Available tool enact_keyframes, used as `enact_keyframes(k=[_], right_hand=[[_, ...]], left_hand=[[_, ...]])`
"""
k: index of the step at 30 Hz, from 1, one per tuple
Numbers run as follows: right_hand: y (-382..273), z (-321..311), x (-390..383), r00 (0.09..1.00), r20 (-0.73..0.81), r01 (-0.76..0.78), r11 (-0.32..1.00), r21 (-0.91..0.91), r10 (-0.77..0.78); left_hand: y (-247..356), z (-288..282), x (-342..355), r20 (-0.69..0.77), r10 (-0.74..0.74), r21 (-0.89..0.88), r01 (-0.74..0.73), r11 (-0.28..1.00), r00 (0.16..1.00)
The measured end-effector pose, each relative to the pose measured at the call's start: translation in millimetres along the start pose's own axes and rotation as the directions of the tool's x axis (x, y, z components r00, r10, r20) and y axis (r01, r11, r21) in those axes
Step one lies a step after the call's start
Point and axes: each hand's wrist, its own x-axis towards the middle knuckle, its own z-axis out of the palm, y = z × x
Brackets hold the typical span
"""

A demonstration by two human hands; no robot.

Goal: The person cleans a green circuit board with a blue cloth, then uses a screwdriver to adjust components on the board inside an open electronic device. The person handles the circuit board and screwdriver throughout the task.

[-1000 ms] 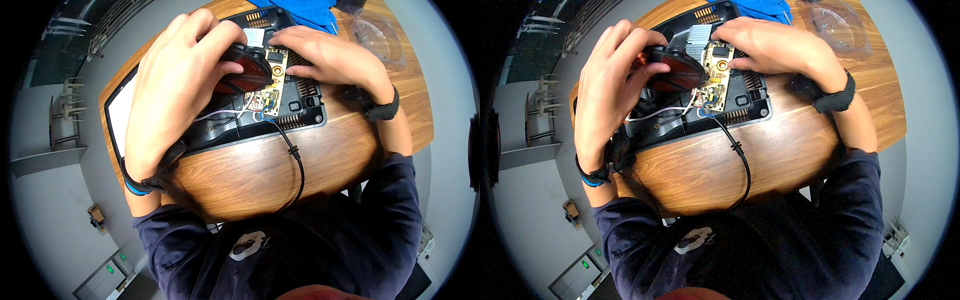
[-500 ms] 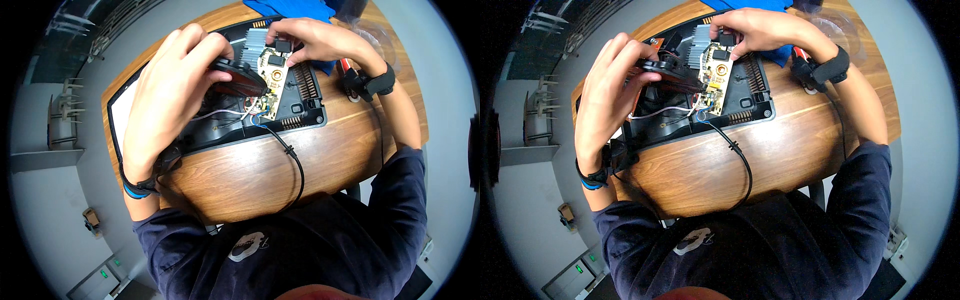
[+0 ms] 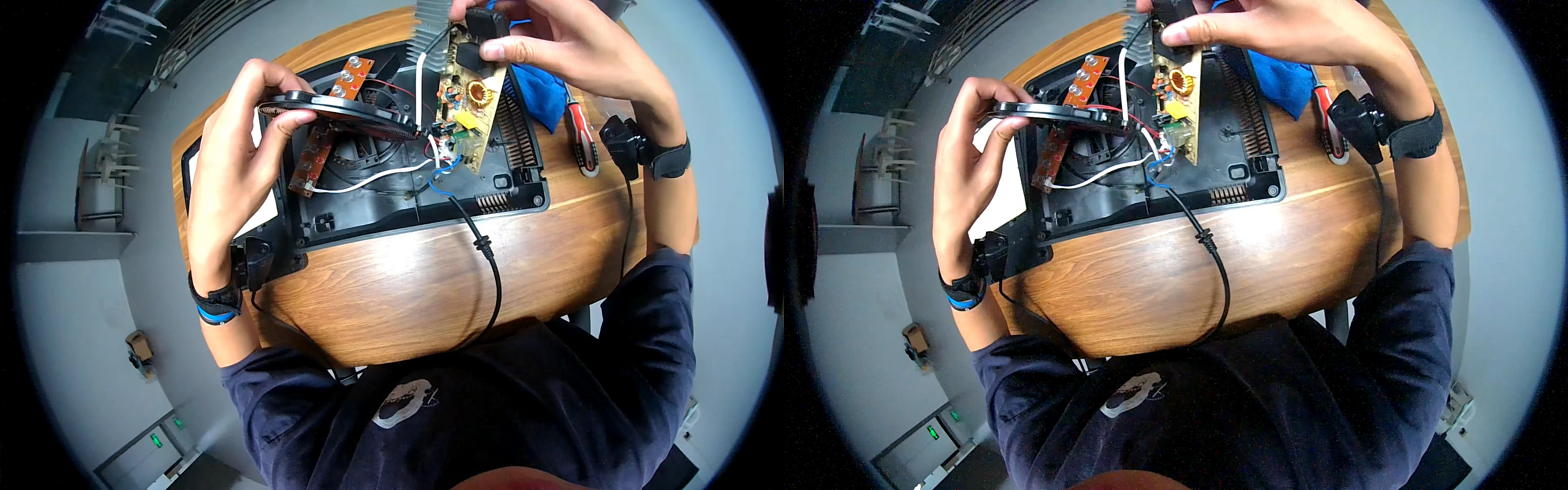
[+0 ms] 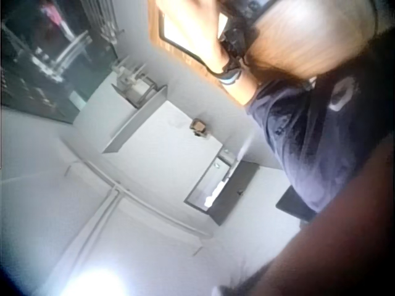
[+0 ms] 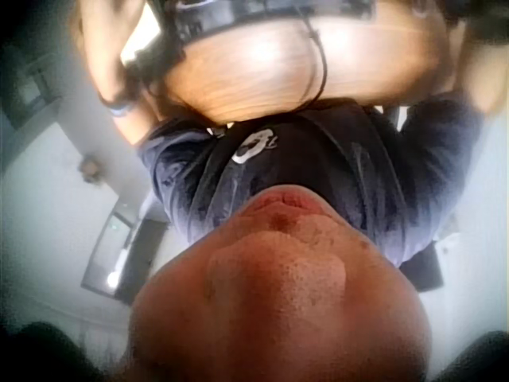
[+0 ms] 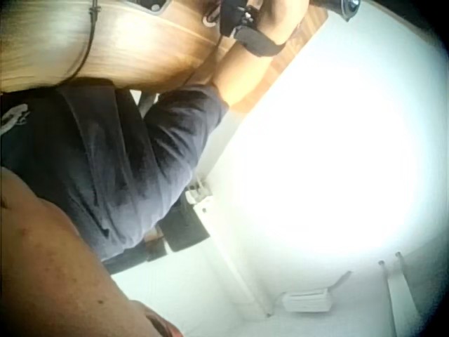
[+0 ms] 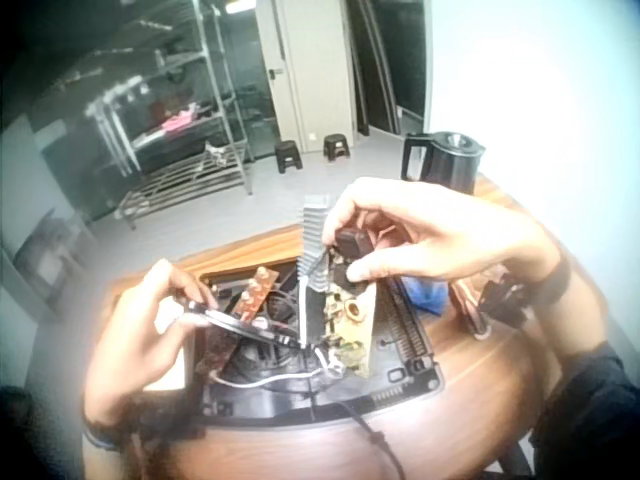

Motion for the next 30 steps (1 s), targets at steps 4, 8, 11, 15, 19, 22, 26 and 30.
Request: enact_keyframes(k=[4,8,11,15,19,22,26,30], right_hand=[[1.7,0.9,11.9,0.997,-0.025,0.071,0.984,-0.166,-0.076],[7.3,6.2,16.3,0.994,-0.087,0.043,0.972,-0.233,-0.064],[-0.2,14.4,17.6,0.978,-0.154,0.097,0.960,-0.262,-0.141],[-7.0,18.7,19.0,0.950,-0.158,0.178,0.882,-0.437,-0.270],[-18.6,36.0,19.0,0.875,-0.071,0.321,0.682,-0.657,-0.479],[-33.4,59.0,8.1,0.941,-0.029,0.268,0.793,-0.547,-0.338],[-22.8,106.7,10.9,0.881,0.141,0.417,0.599,-0.684,-0.452],[-24.5,141.4,11.8,0.829,0.224,0.500,0.501,-0.707,-0.512]], left_hand=[[-14.1,-3.7,-8.1,-0.048,-0.033,-0.083,0.029,0.996,0.998],[-9.0,-11.4,-10.4,0.002,0.063,0.069,-0.063,0.996,0.998],[-2.9,-15.5,-13.5,0.098,0.140,0.121,-0.151,0.981,0.985],[5.2,-3.7,-18.4,0.077,0.173,0.272,-0.188,0.944,0.982],[1.9,7.5,-14.9,0.003,0.281,0.355,-0.264,0.897,0.960],[-3.5,5.6,-22.0,0.143,0.180,0.360,-0.221,0.906,0.973],[-20.3,1.9,-37.7,0.310,0.075,0.337,-0.183,0.924,0.948],[-20.7,-6.5,-46.1,0.430,-0.023,0.307,-0.122,0.944,0.902]])
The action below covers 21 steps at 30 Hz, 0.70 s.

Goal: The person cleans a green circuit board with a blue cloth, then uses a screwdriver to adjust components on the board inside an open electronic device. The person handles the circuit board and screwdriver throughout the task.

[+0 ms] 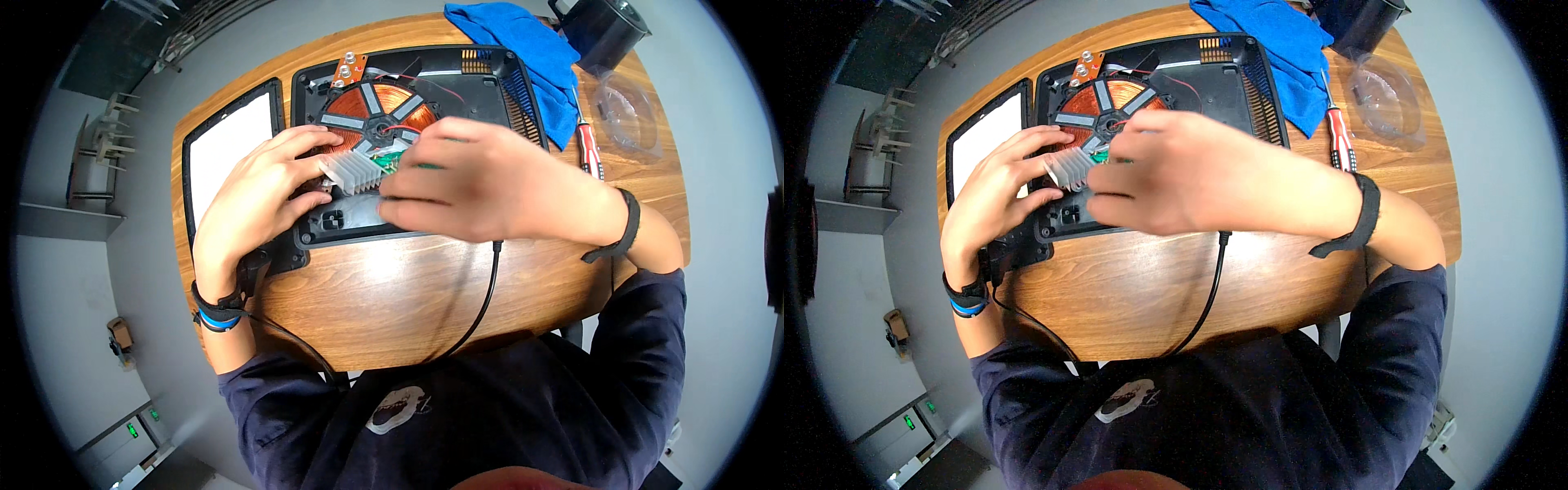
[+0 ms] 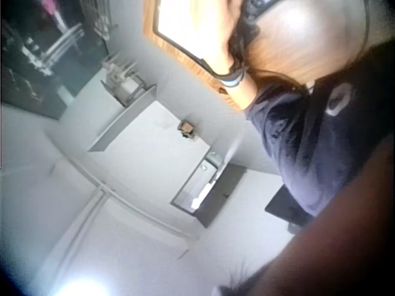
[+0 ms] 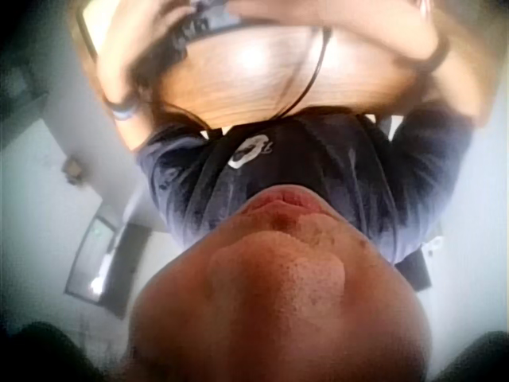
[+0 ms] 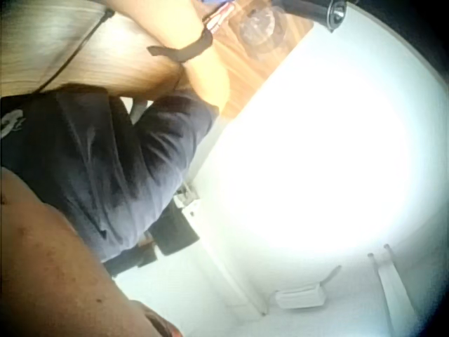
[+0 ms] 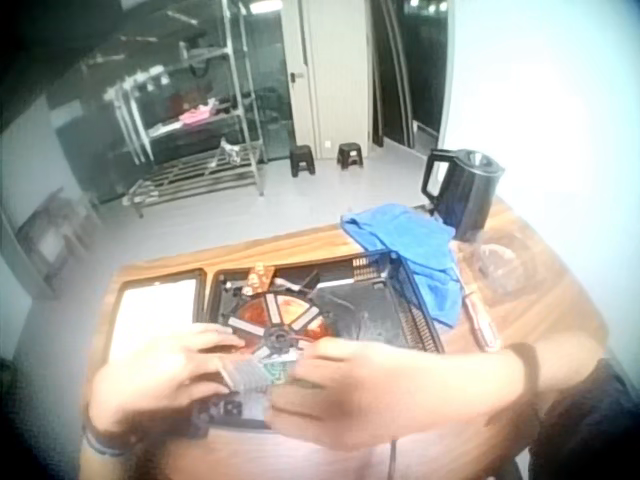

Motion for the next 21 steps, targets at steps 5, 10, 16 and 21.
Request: enact_keyframes(k=[5,10,16,21], right_hand=[[-8.6,7.0,-3.0,1.000,0.017,0.011,0.996,0.090,-0.013],[8.9,-22.8,-19.4,0.977,0.201,-0.156,0.866,0.476,0.066],[112.4,-17.4,-112.8,0.747,0.252,-0.626,0.778,-0.043,0.615],[197.4,20.7,-176.1,0.439,0.357,-0.809,0.536,-0.243,0.825]], left_hand=[[7.1,-7.6,-6.4,0.052,-0.048,-0.031,0.050,0.998,0.997],[15.3,-6.6,-10.4,-0.061,-0.146,0.115,0.153,0.982,0.987],[20.6,-13.0,-1.7,-0.029,-0.230,0.053,0.231,0.972,0.973],[31.9,-13.3,-4.3,0.023,-0.216,-0.051,0.216,0.975,0.976]])
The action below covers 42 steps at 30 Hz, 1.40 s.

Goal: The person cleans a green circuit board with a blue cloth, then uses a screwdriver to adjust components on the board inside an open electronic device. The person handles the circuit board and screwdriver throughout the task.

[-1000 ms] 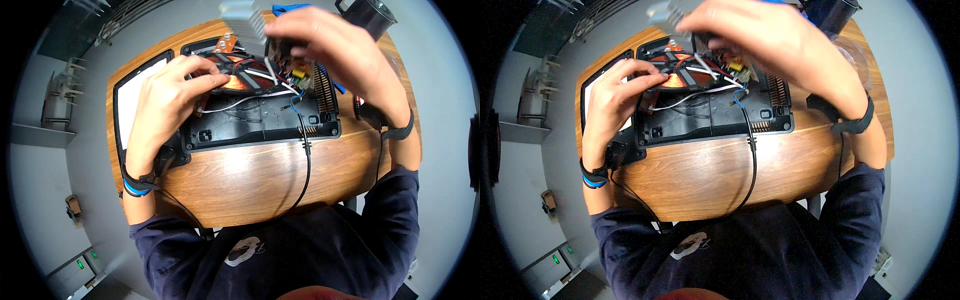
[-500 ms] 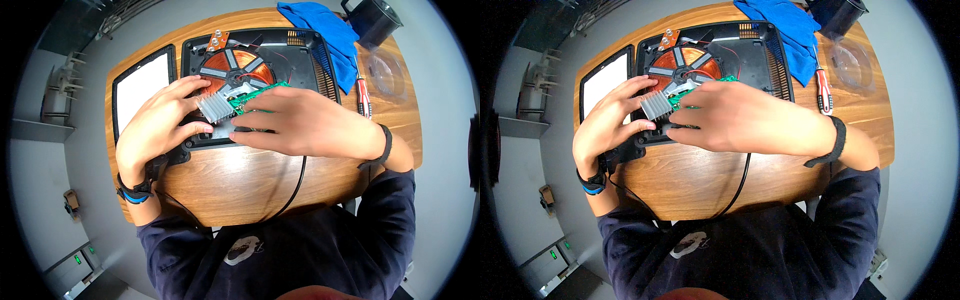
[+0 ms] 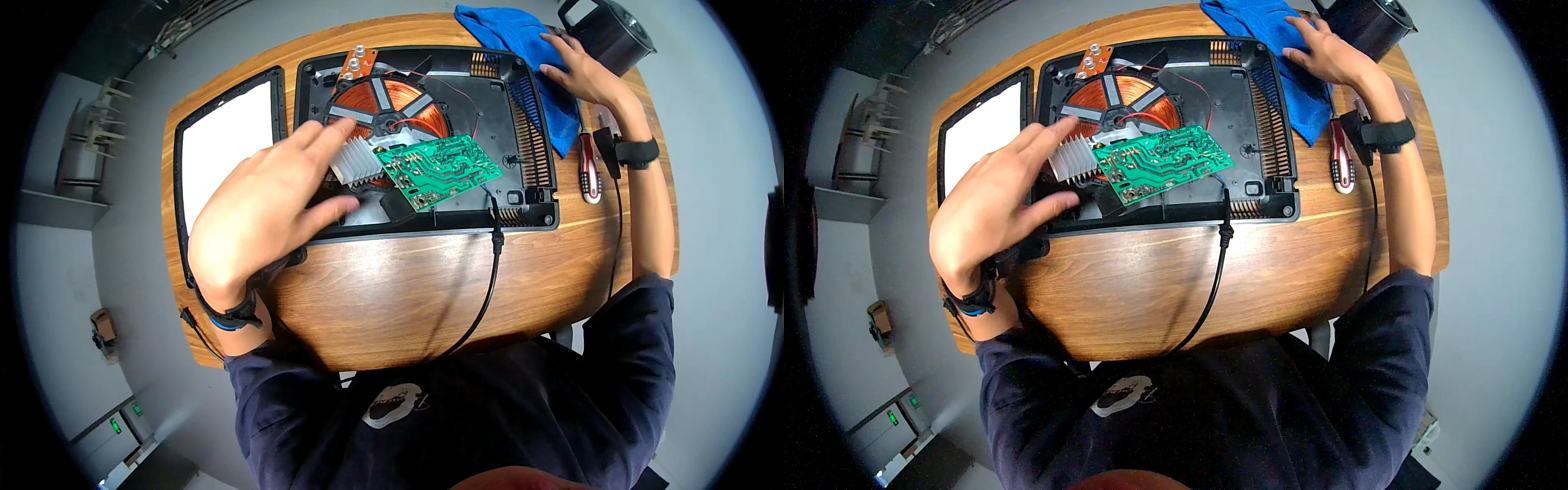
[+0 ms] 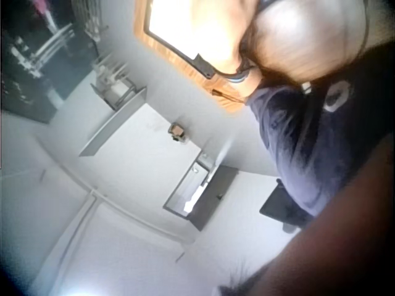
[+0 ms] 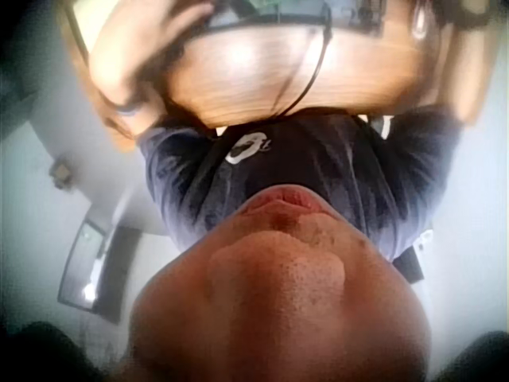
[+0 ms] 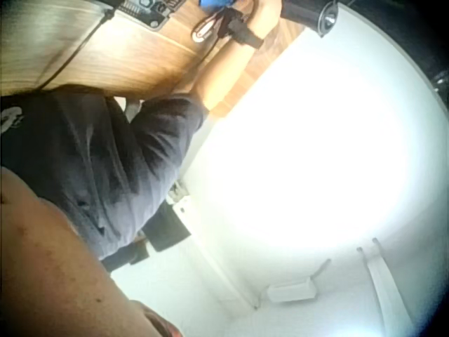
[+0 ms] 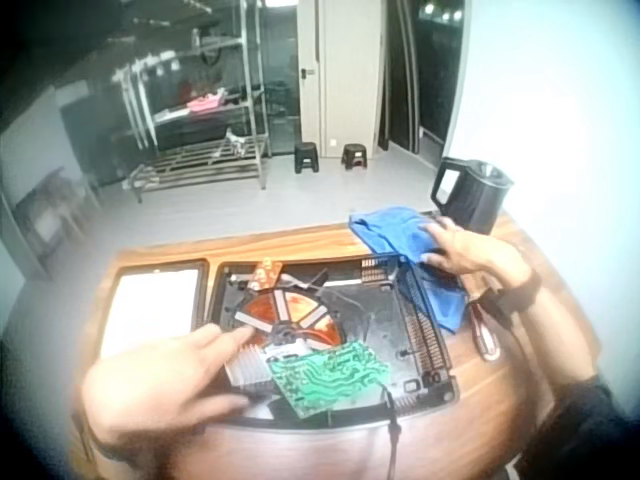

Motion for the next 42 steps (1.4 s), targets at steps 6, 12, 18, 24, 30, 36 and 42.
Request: enact_keyframes(k=[6,12,18,24,30,36,42], right_hand=[[9.7,15.2,20.2,0.999,-0.037,0.035,0.999,0.000,-0.035],[18.2,1.1,27.1,0.999,0.018,0.042,0.999,-0.029,-0.042],[-25.0,-48.0,-15.6,0.901,-0.417,0.106,0.993,-0.060,-0.121],[-156.8,-102.9,-78.1,0.815,-0.546,0.243,0.970,0.020,-0.193],[-242.1,-52.4,-81.9,0.785,-0.251,0.619,0.712,0.330,-0.566],[-205.9,-62.2,-75.5,0.802,-0.003,0.543,0.726,0.423,-0.598],[-167.8,-70.9,-83.3,0.864,0.195,0.390,0.861,0.326,-0.464]], left_hand=[[-4.1,5.6,6.4,0.027,0.037,0.024,-0.038,0.999,0.999],[-13.1,6.0,7.9,-0.093,0.091,0.055,-0.086,0.995,0.992],[-29.1,16.0,15.3,-0.218,0.160,0.139,-0.131,0.982,0.963],[-35.4,25.2,22.9,-0.218,0.105,0.130,-0.078,0.989,0.970],[-36.7,32.9,28.9,-0.239,0.100,0.130,-0.070,0.989,0.966],[-36.6,32.4,29.2,-0.201,0.063,0.114,-0.040,0.993,0.978],[-33.9,29.8,27.8,-0.186,0.056,0.114,-0.035,0.993,0.981]])
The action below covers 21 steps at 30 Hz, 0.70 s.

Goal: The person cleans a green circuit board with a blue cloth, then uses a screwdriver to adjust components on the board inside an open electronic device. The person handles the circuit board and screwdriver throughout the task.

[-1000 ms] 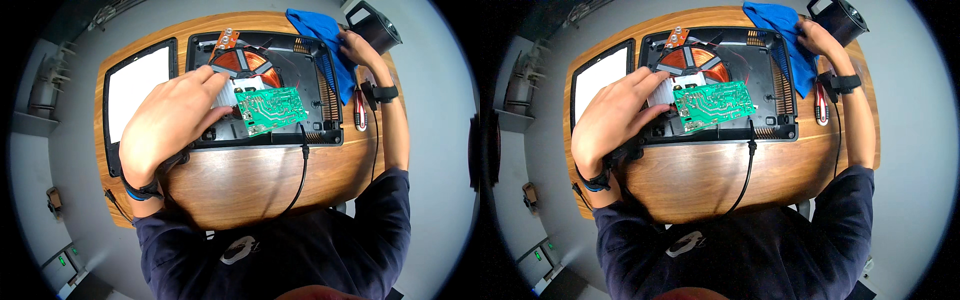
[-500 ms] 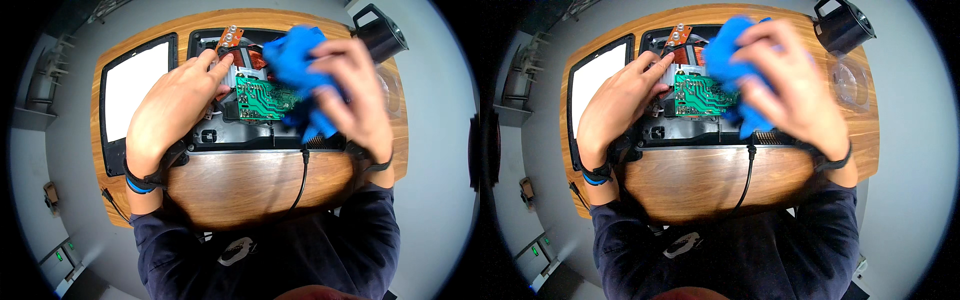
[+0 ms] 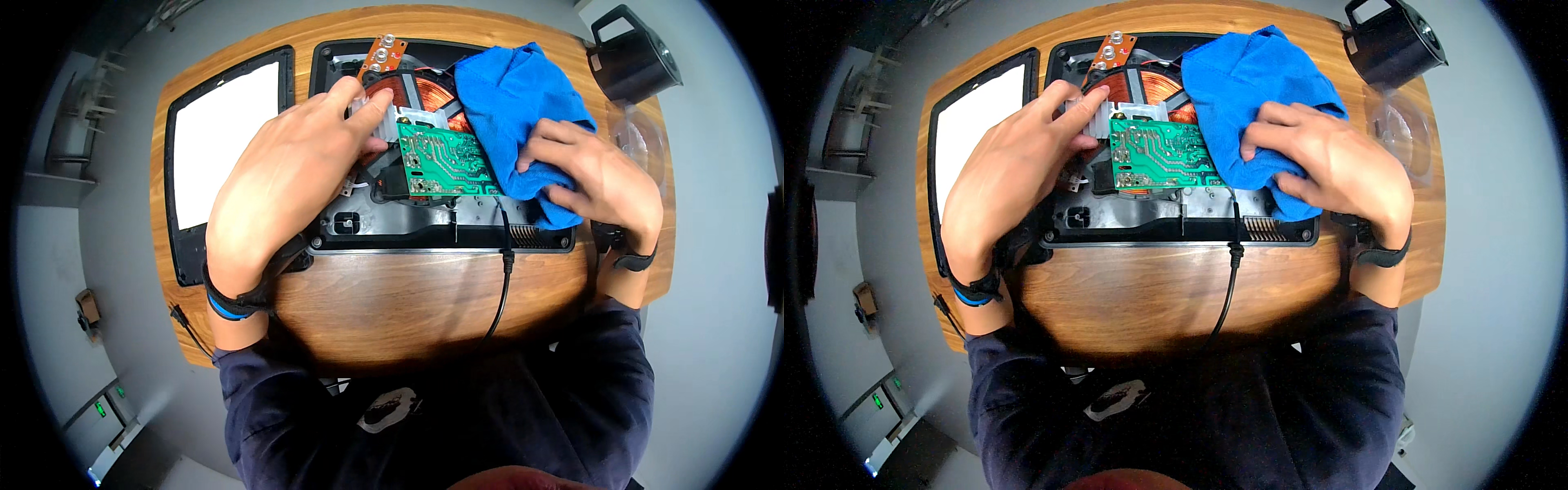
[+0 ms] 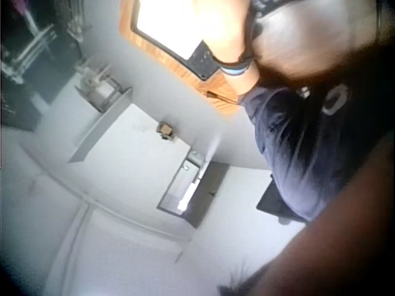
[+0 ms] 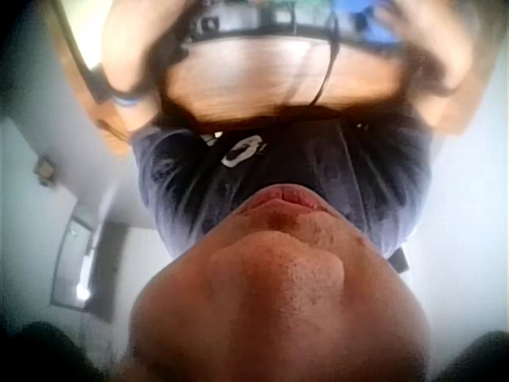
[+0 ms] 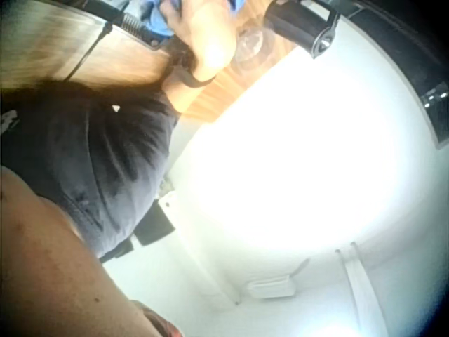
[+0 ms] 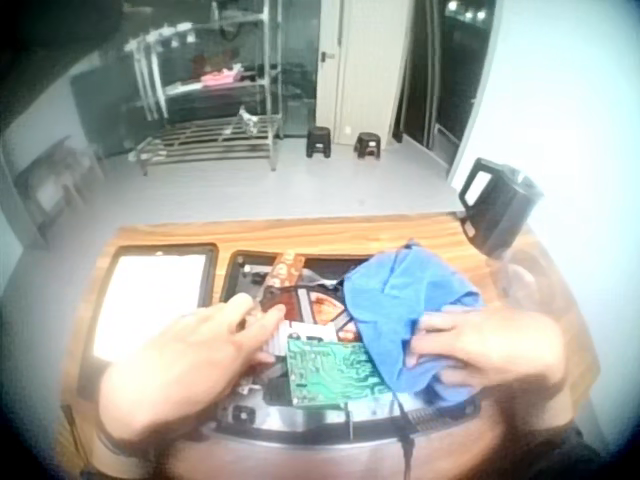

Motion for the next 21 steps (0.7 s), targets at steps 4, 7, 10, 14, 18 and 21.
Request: enact_keyframes(k=[4,7,10,14,18,21], right_hand=[[-19.6,-2.7,3.6,0.967,-0.246,0.060,0.998,-0.029,-0.066],[-41.3,10.8,26.8,0.898,-0.398,0.210,0.977,0.020,-0.185],[-40.5,32.4,36.6,0.940,-0.230,0.260,0.966,0.011,-0.250],[-31.8,13.6,26.8,0.971,-0.151,0.180,0.983,-0.036,-0.183],[-21.7,4.3,13.9,0.986,-0.107,0.122,0.992,-0.033,-0.125],[-19.0,-3.9,7.6,0.998,-0.040,0.053,0.997,-0.051,-0.055]], left_hand=[[0.6,3.3,0.2,-0.030,0.021,0.058,-0.020,0.998,0.999],[4.5,3.2,2.9,-0.050,0.034,0.075,-0.030,0.997,0.998],[7.6,1.5,3.5,-0.060,0.051,0.094,-0.046,0.995,0.997],[5.2,0.7,1.6,-0.067,0.068,0.090,-0.062,0.994,0.995],[6.1,3.9,3.3,-0.101,0.080,0.063,-0.074,0.995,0.992],[9.0,1.6,4.6,-0.097,0.085,0.062,-0.079,0.995,0.992]])
